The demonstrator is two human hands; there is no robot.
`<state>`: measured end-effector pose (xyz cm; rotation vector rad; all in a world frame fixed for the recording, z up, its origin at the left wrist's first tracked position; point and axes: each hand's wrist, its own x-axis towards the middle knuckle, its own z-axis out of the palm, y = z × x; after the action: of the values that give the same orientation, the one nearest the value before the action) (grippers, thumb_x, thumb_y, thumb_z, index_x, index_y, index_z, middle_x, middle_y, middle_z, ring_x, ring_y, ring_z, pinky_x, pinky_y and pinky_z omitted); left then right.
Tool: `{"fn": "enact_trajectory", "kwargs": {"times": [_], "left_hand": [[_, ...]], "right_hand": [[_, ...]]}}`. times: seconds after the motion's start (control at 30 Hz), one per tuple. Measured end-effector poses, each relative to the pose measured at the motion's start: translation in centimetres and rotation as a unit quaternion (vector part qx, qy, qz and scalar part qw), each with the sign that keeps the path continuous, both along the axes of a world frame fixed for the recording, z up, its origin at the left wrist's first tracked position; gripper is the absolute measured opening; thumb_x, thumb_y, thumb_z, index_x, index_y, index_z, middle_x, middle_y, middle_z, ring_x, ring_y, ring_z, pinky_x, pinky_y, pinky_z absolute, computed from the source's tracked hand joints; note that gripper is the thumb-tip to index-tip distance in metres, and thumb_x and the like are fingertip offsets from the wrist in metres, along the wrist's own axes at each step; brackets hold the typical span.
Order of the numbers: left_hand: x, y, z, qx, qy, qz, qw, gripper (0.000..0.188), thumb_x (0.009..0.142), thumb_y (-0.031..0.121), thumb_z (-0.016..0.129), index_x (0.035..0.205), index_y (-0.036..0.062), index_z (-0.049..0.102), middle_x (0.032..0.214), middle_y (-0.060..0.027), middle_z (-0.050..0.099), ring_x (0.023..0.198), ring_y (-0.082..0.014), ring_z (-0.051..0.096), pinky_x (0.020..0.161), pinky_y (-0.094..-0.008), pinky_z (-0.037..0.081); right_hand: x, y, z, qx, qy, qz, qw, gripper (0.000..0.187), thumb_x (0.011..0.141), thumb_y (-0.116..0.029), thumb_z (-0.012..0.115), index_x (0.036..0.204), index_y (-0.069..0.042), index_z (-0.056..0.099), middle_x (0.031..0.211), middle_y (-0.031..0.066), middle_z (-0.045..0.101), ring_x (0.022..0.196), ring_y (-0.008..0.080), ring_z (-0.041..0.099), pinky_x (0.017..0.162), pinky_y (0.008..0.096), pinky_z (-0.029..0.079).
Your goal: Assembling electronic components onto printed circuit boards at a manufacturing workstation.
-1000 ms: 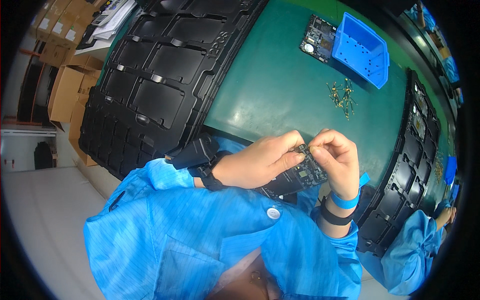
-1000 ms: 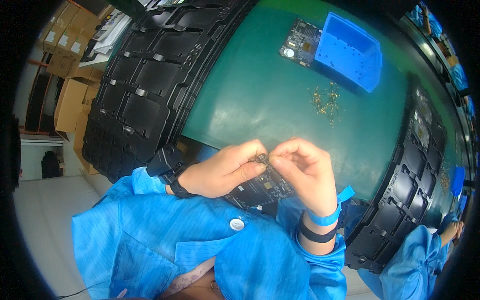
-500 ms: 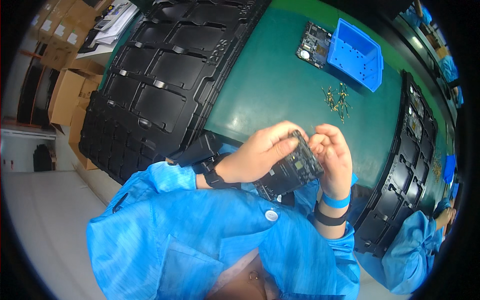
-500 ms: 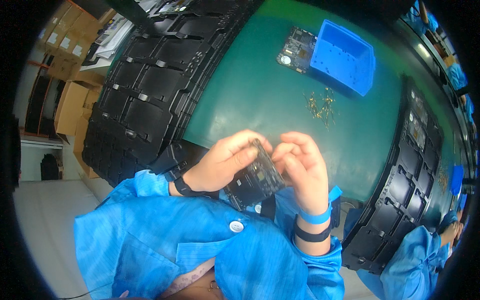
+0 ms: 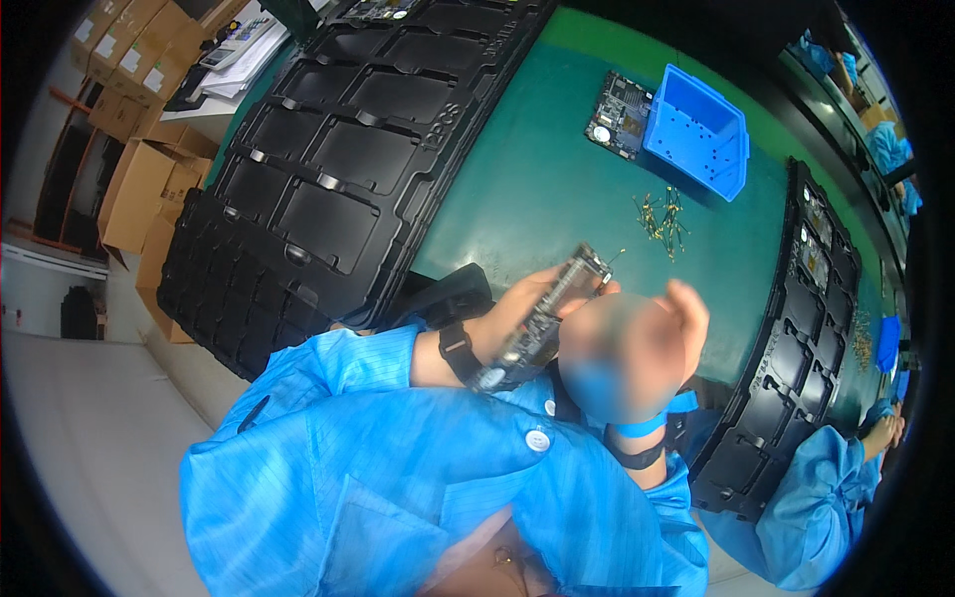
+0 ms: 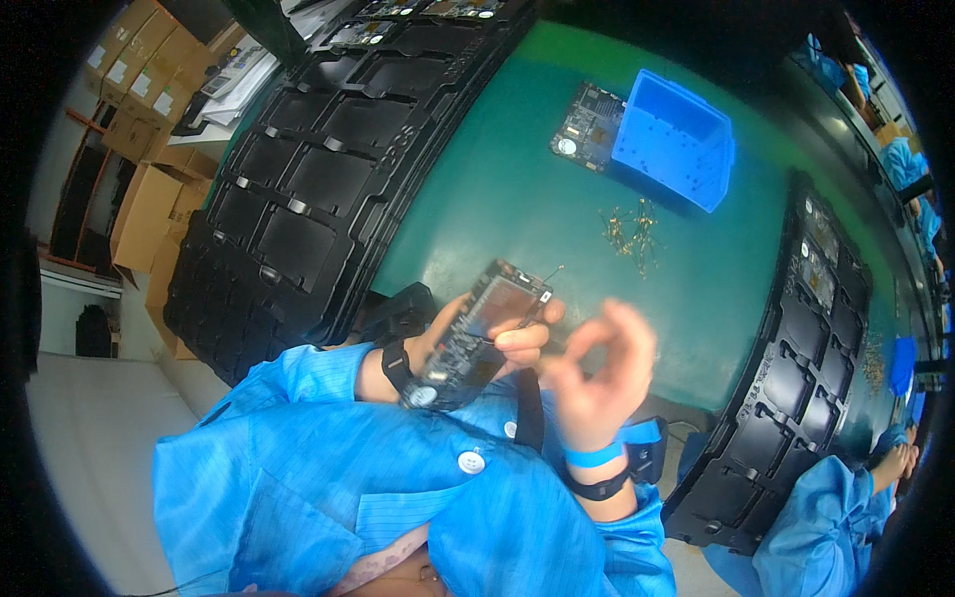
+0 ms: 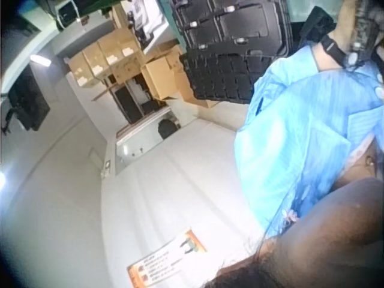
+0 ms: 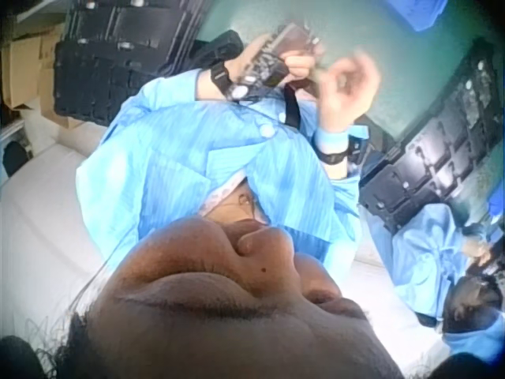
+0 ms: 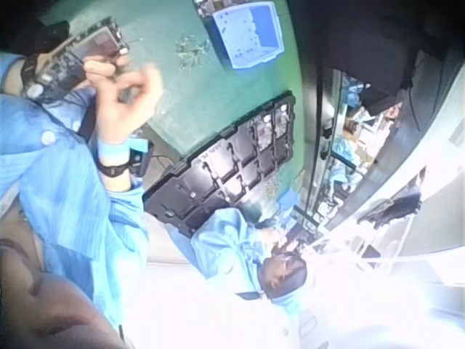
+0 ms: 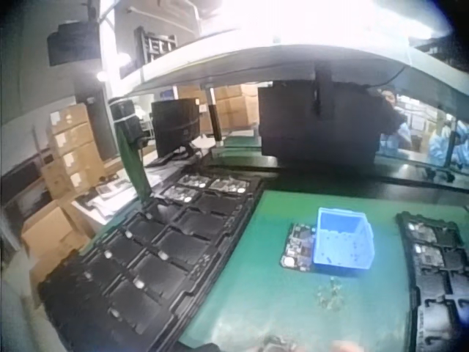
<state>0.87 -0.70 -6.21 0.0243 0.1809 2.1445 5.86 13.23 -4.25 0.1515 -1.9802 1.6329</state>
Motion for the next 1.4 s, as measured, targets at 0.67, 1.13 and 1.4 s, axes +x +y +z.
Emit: {"fn": "enact_trajectory", "kwargs": {"times": [0.67, 1.13, 1.4], "left_hand": [[0.6, -2.0, 5.5, -0.297, 0.317, -0.024, 0.9, 0.049, 0.083, 0.018, 0.055, 0.122, -0.0052, 0.038, 0.114, -0.0111, 0.051, 0.102, -0.0134, 0.049, 0.086, -0.027, 0.039], [-0.6, -2.8, 6.7, -0.436, 0.47, 0.008, 0.768, 0.024, 0.071, 0.009, 0.07, 0.089, -0.0011, 0.058, 0.081, -0.0054, 0.063, 0.074, -0.0076, 0.057, 0.065, -0.0213, 0.046], [-2.2, -2.9, 8.8, -0.418, 0.539, -0.096, 0.725, 0.021, 0.071, 0.01, 0.07, 0.086, 0.0005, 0.059, 0.074, -0.0038, 0.062, 0.069, -0.0083, 0.057, 0.06, -0.022, 0.045]], "right_hand": [[-0.2, 3.8, 2.6, -0.12, -0.191, 0.08, 0.971, 0.008, 0.077, -0.005, 0.063, 0.081, 0.001, 0.06, 0.075, 0.001, 0.056, 0.069, 0.0077, 0.052, 0.062, 0.0207, 0.042], [0.0, 2.5, 1.3, -0.28, -0.195, 0.344, 0.875, 0.032, 0.085, -0.022, 0.054, 0.103, 0.004, 0.054, 0.096, 0.0098, 0.057, 0.087, 0.0168, 0.055, 0.074, 0.0287, 0.045], [-0.1, 1.0, -0.4, -0.433, -0.178, 0.408, 0.784, 0.021, 0.083, -0.022, 0.058, 0.087, -0.001, 0.056, 0.081, 0.0054, 0.05, 0.077, 0.0141, 0.047, 0.069, 0.0269, 0.038]]}}
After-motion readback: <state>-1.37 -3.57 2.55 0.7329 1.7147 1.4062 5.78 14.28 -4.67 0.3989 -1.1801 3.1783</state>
